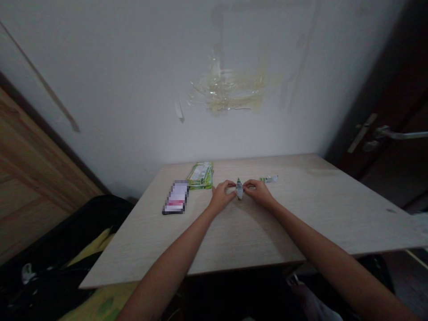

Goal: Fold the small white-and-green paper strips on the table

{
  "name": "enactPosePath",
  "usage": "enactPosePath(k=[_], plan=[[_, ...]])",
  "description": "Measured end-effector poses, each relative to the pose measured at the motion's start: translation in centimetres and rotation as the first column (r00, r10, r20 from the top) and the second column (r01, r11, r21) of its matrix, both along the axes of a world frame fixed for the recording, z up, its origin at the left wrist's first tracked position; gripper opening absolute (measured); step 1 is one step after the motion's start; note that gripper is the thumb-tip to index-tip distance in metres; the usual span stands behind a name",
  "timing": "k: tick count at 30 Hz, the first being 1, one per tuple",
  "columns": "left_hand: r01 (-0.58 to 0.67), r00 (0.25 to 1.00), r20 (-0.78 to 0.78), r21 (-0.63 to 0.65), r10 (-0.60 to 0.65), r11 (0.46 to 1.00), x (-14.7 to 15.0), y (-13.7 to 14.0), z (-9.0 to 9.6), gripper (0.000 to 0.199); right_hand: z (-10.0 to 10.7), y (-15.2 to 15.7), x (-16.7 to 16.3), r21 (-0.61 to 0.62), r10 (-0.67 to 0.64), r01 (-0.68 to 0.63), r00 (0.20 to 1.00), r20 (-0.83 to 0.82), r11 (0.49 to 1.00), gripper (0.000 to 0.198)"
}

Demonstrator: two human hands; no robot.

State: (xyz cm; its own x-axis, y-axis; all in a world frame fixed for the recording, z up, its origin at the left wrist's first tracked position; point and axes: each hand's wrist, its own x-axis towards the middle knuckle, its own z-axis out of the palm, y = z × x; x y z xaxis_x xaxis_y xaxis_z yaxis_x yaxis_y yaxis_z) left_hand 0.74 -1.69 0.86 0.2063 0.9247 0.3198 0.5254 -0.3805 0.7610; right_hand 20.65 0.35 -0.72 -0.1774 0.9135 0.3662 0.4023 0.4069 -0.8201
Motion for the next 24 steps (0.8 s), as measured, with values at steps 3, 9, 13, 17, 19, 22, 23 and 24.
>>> enactPosePath(k=[3,9,13,17,19,22,23,24], plan=[[0.011,1.0,0.018,0.007,-0.011,1.0,-0.1,0.2,-0.2,0.031,-0.1,0.1,0.1,0.011,-0.01,0.01,1.0,-0.017,1.0,0.014],[0.013,1.0,0.004,0.019,-0.013,1.0,-0.3,0.5,-0.5,0.03,0.2,0.0,0.2,0.017,-0.003,0.004,0.999,-0.048,1.0,0.019],[0.02,1.0,-0.015,0.027,-0.02,0.999,-0.5,0.6,-0.6,0.028,0.2,0.0,0.2,0.0,0.007,-0.007,0.999,-0.044,1.0,0.021],[0.021,0.999,-0.033,0.04,-0.02,0.999,-0.6,0.7,-0.8,0.024,0.0,0.0,0.2,0.004,0.025,-0.025,1.0,-0.017,1.0,0.02],[0.009,0.999,-0.048,0.026,-0.008,1.0,-0.6,0.7,-1.0,0.022,0.0,0.0,0.3,0.003,0.023,-0.023,1.0,0.017,1.0,0.019],[-0.013,0.996,-0.088,0.009,0.014,1.0,-0.7,0.8,-1.2,0.02,0.1,0.0,0.4,0.005,0.018,-0.018,0.997,0.072,1.0,0.019],[-0.02,0.994,-0.104,0.008,0.021,1.0,-0.7,0.8,-1.2,0.02,0.1,0.0,0.4,0.008,0.026,-0.027,0.996,0.089,1.0,0.019],[-0.024,0.992,-0.121,0.008,0.025,1.0,-0.7,0.9,-1.3,0.021,0.1,0.0,0.4,0.013,0.036,-0.037,0.994,0.104,0.999,0.02]])
